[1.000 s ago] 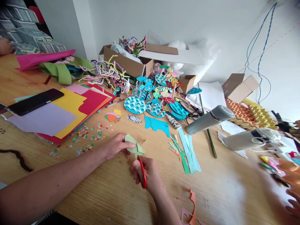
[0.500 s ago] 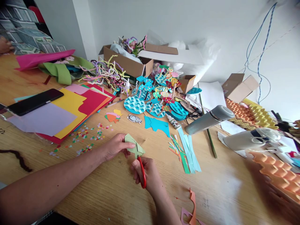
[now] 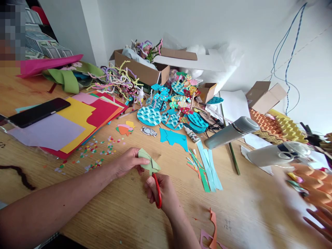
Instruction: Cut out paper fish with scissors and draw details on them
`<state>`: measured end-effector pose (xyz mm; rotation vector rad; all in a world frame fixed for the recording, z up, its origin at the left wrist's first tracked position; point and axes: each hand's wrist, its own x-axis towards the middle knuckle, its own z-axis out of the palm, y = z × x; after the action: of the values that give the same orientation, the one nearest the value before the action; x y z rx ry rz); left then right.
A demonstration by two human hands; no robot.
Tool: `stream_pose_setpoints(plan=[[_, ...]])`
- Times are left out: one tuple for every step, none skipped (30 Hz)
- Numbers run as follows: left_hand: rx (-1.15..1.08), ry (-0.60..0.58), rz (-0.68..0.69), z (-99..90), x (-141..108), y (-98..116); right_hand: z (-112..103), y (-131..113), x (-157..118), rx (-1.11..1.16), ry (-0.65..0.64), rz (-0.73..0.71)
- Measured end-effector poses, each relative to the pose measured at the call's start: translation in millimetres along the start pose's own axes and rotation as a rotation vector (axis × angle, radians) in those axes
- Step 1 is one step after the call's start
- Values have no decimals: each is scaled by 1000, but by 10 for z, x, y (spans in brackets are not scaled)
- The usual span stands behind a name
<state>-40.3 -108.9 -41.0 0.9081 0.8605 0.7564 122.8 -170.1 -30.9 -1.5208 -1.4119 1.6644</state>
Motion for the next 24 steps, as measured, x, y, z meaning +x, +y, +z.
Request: stream_pose_setpoints(plan=[[-3,-1,-2,2,-2,1,1,-3,-1,2,1,-1],[-6,-3,-4,2,-4,2,3,-5,-1,5,1,-2],[-8,-3,-5,2,-6,1,4,-5,-2,7,1,-2],[-9,-4,-6,2,-7,0,4,-5,-3,9,0,-1],[-10,-5,-7,1,-7,-3,5,-4,-4,10,0,0],[-11,-7,-8,-1,-6,-5,4,-1,-5,9,-1,4],[-12,-8,-9,-3,-4,-8,3,2,-5,9,-2,6],[-15,-7,-10,-5,-2,-11,0,5,-4,9,-3,6],[-21,-6,-10,-6,1,-13,-2,8,-4,9,-3,6],[-25,-5,-9,-7,4,-14,-4,9,-4,8,-4,4],[-27,-1,-7,-8,6,-15,-6,10,-4,7,-5,1],[-26,1,-5,-8,8,-15,-7,10,-5,8,-6,-3],[-23,2,-3,-9,9,-14,-8,9,-6,8,-6,-6],[-18,2,-1,-9,10,-13,-7,7,-8,10,-4,-7],[-12,3,0,-8,9,-12,-5,5,-10,13,-4,-6],[-6,2,0,-8,8,-11,-3,2,-12,16,-2,-5],[0,0,0,-8,7,-9,-1,0,-14,19,0,-5],[4,-1,-1,-7,5,-7,1,-1,-15,20,0,-7],[8,-3,-1,-7,4,-5,2,-1,-17,20,-1,-10],[10,-6,-1,-6,3,-3,2,0,-18,18,-3,-14],[11,-10,-1,-6,2,-2,1,4,-19,14,-6,-20],[11,-14,-2,-7,1,0,0,9,-19,9,-8,-25],[10,-15,-1,-7,0,0,-2,15,-19,5,-9,-30],[8,-15,0,-8,-1,1,-3,20,-18,1,-9,-34]])
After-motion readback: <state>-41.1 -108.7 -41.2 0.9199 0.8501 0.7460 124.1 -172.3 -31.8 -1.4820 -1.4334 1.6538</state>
